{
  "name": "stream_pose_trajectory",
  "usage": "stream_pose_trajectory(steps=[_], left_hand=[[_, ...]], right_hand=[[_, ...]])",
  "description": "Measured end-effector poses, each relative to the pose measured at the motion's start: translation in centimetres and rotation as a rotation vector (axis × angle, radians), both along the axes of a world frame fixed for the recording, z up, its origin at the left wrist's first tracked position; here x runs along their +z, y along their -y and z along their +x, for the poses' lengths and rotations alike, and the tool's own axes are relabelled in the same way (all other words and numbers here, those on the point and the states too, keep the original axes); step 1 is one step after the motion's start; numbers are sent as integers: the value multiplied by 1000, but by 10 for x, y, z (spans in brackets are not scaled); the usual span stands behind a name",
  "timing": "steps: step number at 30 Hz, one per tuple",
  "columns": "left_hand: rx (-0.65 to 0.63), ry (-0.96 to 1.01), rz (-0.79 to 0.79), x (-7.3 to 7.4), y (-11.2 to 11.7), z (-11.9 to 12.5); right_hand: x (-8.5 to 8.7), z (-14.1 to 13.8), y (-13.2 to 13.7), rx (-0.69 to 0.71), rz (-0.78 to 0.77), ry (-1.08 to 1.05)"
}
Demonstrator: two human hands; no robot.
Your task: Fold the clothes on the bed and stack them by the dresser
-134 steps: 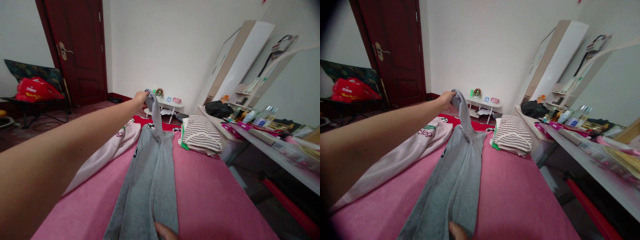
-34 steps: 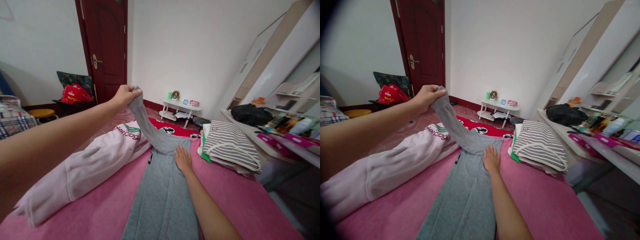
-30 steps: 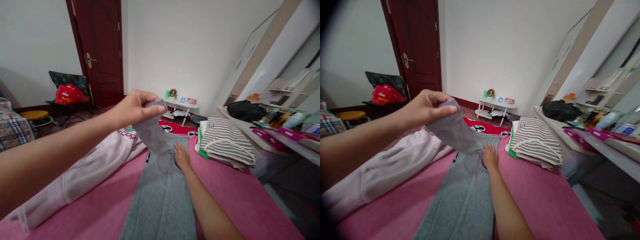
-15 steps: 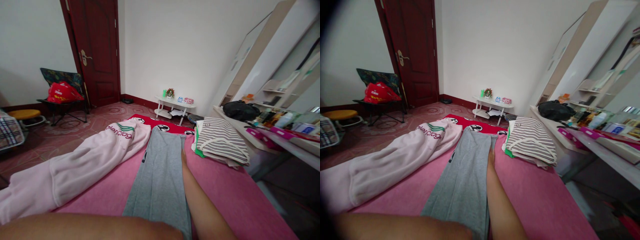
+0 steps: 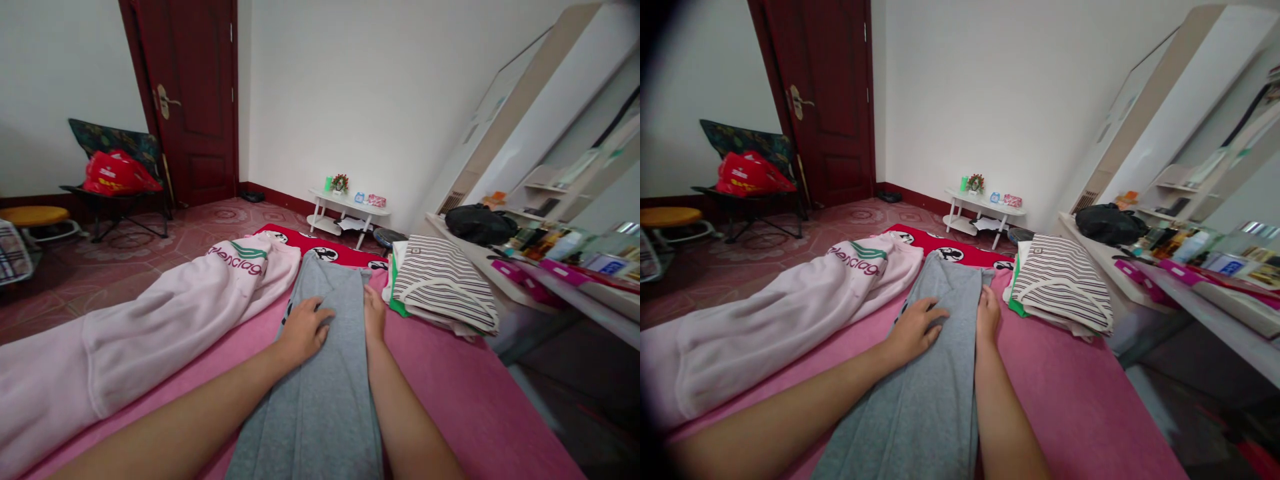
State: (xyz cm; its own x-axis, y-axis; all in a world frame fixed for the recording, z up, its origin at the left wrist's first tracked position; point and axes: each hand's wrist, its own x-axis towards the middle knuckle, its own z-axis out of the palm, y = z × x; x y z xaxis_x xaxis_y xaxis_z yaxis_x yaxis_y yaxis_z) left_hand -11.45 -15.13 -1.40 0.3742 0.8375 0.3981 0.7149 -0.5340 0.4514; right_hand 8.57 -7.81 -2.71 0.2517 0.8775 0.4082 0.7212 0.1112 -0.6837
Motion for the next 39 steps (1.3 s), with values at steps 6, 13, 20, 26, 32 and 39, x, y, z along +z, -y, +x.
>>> stream_pose_trajectory(steps=[6,13,20,26,32,39], left_hand=[[25,158,-50,-2,-8,-1],[46,207,-114,-11,-20,-7],[11,210,-101,-12,-16,-9],[16,235,-29,-12,-4,-13],[-259,158,7,-2,45,-39],[-620,173,-205,29,134,-88]], right_hand=[[-13,-4,2,109,42,-349],[-9,-10,12,322,-19,-8],[-3,-5,61,384,-241,203],[4,-9,112,412,-269,323],[11,-9,177,506,-254,387],[37,4,265,646,-102,235]])
